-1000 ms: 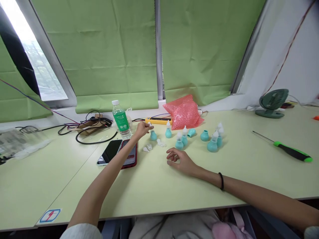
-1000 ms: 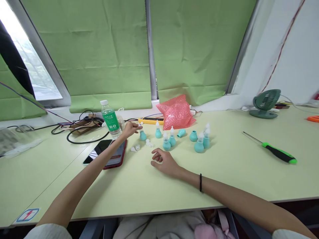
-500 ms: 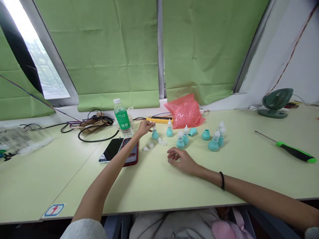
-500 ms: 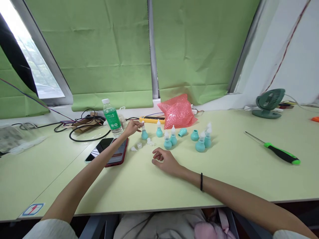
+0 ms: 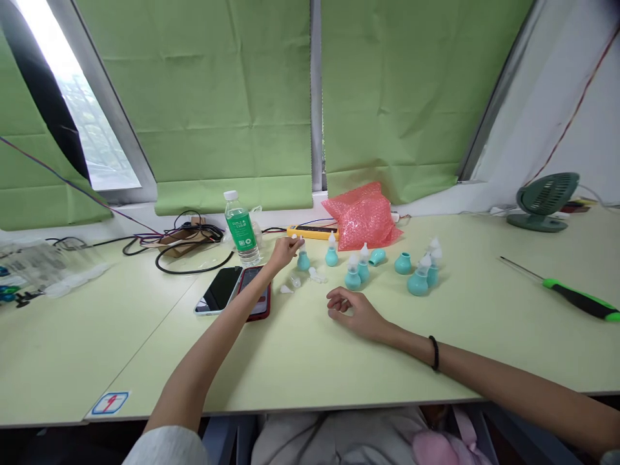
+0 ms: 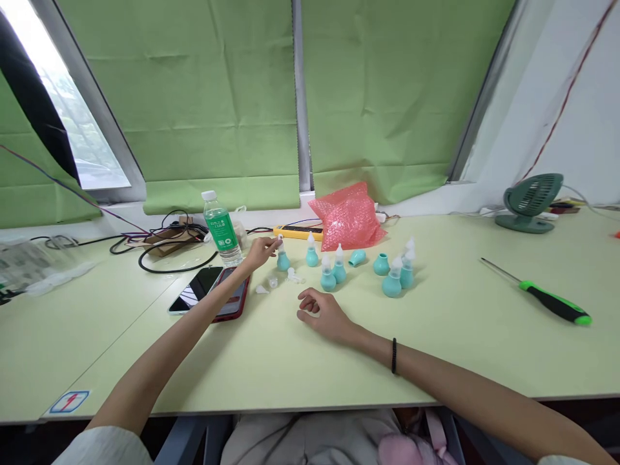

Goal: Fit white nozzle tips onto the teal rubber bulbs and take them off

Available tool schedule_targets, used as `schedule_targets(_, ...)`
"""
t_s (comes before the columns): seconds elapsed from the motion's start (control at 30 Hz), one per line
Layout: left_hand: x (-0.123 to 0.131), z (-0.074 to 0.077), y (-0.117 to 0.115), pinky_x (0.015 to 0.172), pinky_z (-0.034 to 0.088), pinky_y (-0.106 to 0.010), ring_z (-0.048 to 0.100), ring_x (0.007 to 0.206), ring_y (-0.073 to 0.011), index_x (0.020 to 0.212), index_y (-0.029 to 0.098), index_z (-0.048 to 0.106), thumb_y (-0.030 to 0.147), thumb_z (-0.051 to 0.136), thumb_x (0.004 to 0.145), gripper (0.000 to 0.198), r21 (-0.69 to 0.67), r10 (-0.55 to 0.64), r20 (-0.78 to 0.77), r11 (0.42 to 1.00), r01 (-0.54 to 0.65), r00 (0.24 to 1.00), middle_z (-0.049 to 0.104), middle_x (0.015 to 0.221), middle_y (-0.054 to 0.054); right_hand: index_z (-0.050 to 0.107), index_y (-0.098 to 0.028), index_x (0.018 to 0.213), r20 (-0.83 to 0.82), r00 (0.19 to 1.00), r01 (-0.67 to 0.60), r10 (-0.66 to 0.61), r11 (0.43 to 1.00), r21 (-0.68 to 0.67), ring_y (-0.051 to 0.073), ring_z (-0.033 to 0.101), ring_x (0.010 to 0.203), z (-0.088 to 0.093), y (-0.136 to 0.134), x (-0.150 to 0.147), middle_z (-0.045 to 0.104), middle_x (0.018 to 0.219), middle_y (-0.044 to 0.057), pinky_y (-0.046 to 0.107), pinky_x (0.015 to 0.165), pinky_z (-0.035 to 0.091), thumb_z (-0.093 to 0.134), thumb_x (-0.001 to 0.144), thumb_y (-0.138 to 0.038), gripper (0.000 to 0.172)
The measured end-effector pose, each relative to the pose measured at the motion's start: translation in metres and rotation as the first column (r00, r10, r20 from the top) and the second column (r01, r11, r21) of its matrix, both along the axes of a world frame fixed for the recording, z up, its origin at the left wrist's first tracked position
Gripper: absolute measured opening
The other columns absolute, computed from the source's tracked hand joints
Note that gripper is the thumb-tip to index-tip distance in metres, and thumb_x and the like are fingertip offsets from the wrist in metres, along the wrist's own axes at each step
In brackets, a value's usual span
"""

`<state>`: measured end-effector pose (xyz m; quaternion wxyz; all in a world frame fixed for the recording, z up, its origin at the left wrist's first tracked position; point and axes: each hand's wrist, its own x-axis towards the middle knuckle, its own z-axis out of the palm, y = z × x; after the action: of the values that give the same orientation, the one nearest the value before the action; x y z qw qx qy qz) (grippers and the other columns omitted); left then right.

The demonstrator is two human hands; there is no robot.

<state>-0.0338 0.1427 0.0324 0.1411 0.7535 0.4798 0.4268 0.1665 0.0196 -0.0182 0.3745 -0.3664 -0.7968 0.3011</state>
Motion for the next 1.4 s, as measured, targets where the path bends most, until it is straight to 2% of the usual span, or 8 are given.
schedule_targets(0.17,0.005,-0.002,-0.011,0.051,0.038,-0.019,0.051,0.049,-0.0108,0.085,0.009,0.058,0.036,0.042,0.075,0.033,0.026,0.138,-0.063,0.990,-0.136,0.988,0.052,0.049,0.000,0.048,-0.018,0.090,0.011,1.000,-0.007,0.007,1.000,0.019,0.011,0.050,0.066,-0.001,0.000,0.000,0.057,0.076,0.002,0.026,0.062,0.042,0.051,0.068,-0.022,0.022)
schedule_targets(0.33,0.009,-0.003,-0.032,0.061,0.038,-0.022,0.050,0.062,-0.0124,0.117,0.011,0.036,0.028,0.035,0.079,0.042,0.125,0.268,-0.064,0.958,-0.259,0.961,0.056,0.070,-0.004,0.048,-0.018,0.089,0.012,1.000,-0.003,0.002,0.999,0.032,0.011,0.050,0.065,-0.002,0.001,0.000,0.057,0.075,0.002,0.026,0.062,0.042,0.051,0.067,-0.020,0.022)
schedule_targets(0.43,0.017,-0.008,-0.050,0.066,0.040,-0.024,0.050,0.071,-0.0124,0.119,0.018,0.033,0.020,0.033,0.079,0.041,0.255,0.160,-0.215,0.961,-0.103,0.964,0.053,0.086,-0.005,0.049,-0.018,0.089,0.018,1.000,-0.002,0.001,1.000,0.030,0.011,0.050,0.065,-0.001,0.001,0.000,0.057,0.075,0.002,0.026,0.061,0.042,0.051,0.067,-0.019,0.022)
schedule_targets(0.53,0.029,-0.018,-0.065,0.069,0.041,-0.027,0.046,0.089,-0.0180,0.110,0.022,0.044,0.018,0.040,0.074,0.036,0.201,0.035,-0.546,0.976,0.090,0.837,0.047,0.101,-0.007,0.049,-0.018,0.089,0.024,1.000,0.000,-0.001,0.999,0.038,0.011,0.049,0.065,0.001,0.000,0.000,0.056,0.075,0.002,0.026,0.061,0.042,0.050,0.067,-0.019,0.022)
schedule_targets(0.67,0.042,-0.030,-0.075,0.067,0.043,-0.035,0.039,0.099,-0.0269,0.111,0.024,0.041,0.023,0.044,0.073,0.039,0.151,0.090,-0.740,0.988,0.035,0.667,0.038,0.112,-0.011,0.050,-0.018,0.087,0.032,0.999,-0.009,0.007,0.998,0.060,0.011,0.048,0.065,0.003,-0.002,0.000,0.056,0.074,0.001,0.026,0.061,0.042,0.050,0.068,-0.019,0.020)
schedule_targets(0.77,0.045,-0.035,-0.076,0.066,0.043,-0.035,0.040,0.098,-0.0268,0.116,0.022,0.034,0.020,0.039,0.075,0.041,0.102,0.081,-0.775,0.995,-0.003,0.626,0.039,0.110,-0.012,0.050,-0.017,0.086,0.031,0.999,-0.015,0.013,0.998,0.066,0.011,0.049,0.065,0.003,-0.002,0.001,0.056,0.074,0.001,0.026,0.061,0.042,0.050,0.067,-0.019,0.019)
schedule_targets(1.03,0.040,-0.032,-0.072,0.066,0.042,-0.028,0.049,0.087,-0.0202,0.106,0.022,0.046,0.006,0.035,0.073,0.038,0.011,-0.069,-0.784,0.992,0.124,0.617,0.052,0.095,-0.007,0.050,-0.018,0.081,0.050,0.999,-0.002,-0.003,0.994,0.106,0.011,0.048,0.063,0.003,-0.002,0.002,0.055,0.072,0.000,0.025,0.059,0.042,0.050,0.066,-0.018,0.015)
schedule_targets(1.4,0.035,-0.025,-0.111,0.078,0.040,-0.024,0.050,0.090,-0.0157,0.096,0.018,0.054,0.003,0.041,0.066,0.037,-0.026,-0.352,-0.506,0.919,0.394,0.787,0.056,0.097,-0.005,0.047,-0.021,0.099,0.202,0.968,0.085,-0.146,0.956,0.282,0.016,0.049,0.076,0.002,0.000,0.005,0.055,0.091,0.004,0.029,0.066,0.039,0.052,0.067,-0.023,0.032)
